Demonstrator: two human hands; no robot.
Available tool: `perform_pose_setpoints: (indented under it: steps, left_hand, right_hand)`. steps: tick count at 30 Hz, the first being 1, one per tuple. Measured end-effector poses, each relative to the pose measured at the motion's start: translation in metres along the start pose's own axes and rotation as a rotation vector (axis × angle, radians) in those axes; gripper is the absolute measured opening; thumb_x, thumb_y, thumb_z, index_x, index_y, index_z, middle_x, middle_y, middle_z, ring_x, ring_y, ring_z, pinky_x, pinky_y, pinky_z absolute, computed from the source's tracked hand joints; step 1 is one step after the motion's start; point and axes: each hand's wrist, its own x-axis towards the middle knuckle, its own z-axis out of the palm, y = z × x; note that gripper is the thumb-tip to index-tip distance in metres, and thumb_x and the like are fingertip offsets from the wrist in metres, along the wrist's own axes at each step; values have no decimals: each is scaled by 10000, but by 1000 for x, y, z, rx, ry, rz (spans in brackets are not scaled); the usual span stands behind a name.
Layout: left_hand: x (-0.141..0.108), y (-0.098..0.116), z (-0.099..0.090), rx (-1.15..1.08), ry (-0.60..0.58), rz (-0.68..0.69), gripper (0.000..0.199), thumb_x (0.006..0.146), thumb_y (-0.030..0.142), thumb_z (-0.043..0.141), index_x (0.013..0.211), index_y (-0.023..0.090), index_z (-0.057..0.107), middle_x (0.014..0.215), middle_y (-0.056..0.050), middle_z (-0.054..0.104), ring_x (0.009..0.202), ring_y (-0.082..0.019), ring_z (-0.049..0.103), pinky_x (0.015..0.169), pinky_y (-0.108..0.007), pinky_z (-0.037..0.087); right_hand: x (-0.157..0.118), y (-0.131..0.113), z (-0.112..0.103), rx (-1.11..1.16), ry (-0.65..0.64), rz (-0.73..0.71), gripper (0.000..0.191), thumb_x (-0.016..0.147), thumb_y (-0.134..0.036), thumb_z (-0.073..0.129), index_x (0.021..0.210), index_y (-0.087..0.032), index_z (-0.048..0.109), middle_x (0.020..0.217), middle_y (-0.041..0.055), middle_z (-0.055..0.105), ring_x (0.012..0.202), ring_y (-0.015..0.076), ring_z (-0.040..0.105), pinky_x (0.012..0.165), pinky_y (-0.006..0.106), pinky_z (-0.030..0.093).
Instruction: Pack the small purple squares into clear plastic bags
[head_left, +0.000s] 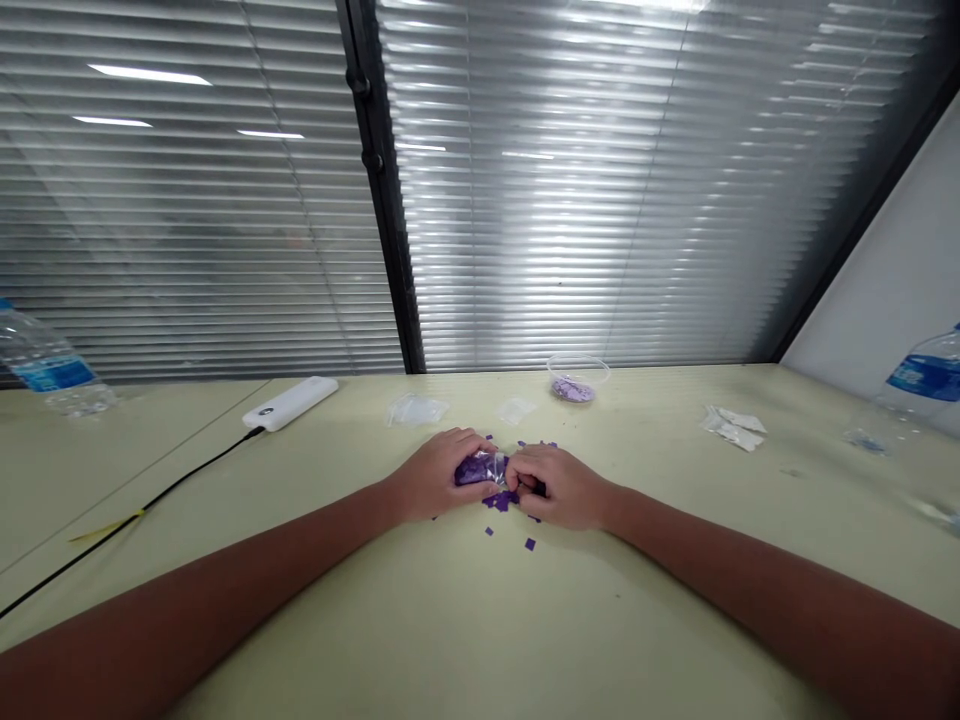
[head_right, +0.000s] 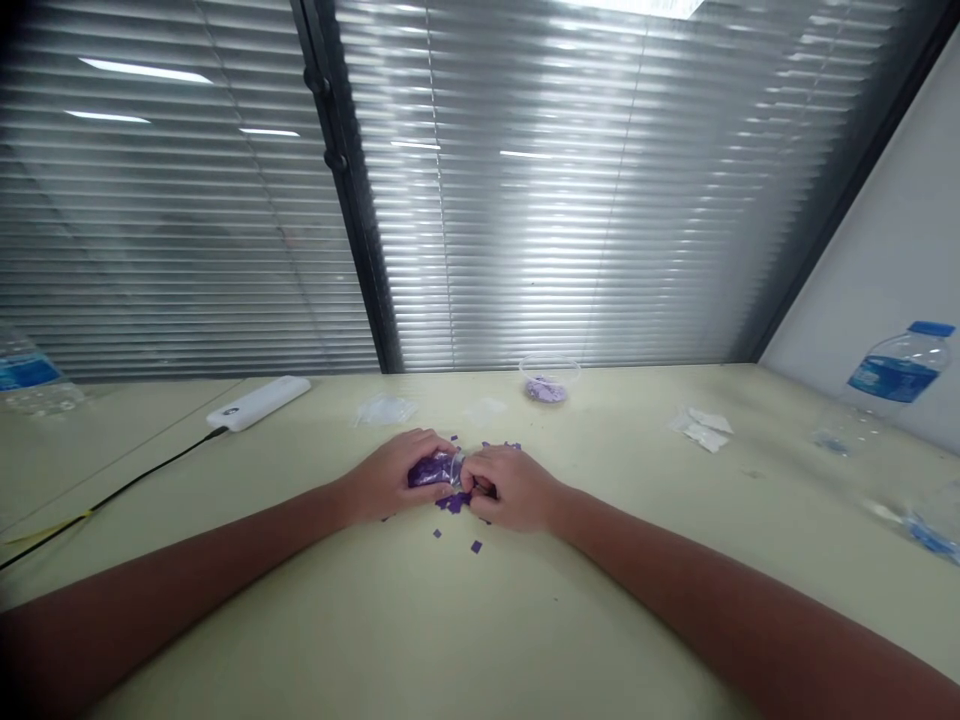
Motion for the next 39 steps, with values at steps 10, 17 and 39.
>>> perform_pose_setpoints:
  steps: [10, 17, 39]
  left_hand:
    - [-1, -1, 0, 9, -5, 1, 413, 902, 537, 679, 1198, 251, 642, 1093, -55, 671, 1008, -256, 615, 848, -353, 469]
    - [-1, -1, 1, 0, -2, 6, 415, 902, 534, 680, 1206, 256, 637, 1092, -59, 670, 1009, -259, 612, 854, -363, 467]
    - [-1, -2, 1, 7, 3, 10, 438, 901, 570, 661, 1204, 254, 648, 1103, -64, 676, 1014, -270, 621, 851, -358, 481]
  right_hand:
    - [0, 1, 0, -3, -5, -6, 156, 791, -81, 596, 869, -215, 576, 703, -55, 518, 700, 131, 494, 727, 250, 376]
    - [0, -1, 0, -9, -2, 5, 159, 783, -80, 587, 869, -214, 583, 698, -48, 529, 711, 142, 503, 716, 251, 367]
    - [-1, 2, 2, -9, 7, -1, 164, 780, -84, 586, 870, -221, 582, 690, -48, 515, 712, 148, 508, 724, 255, 381]
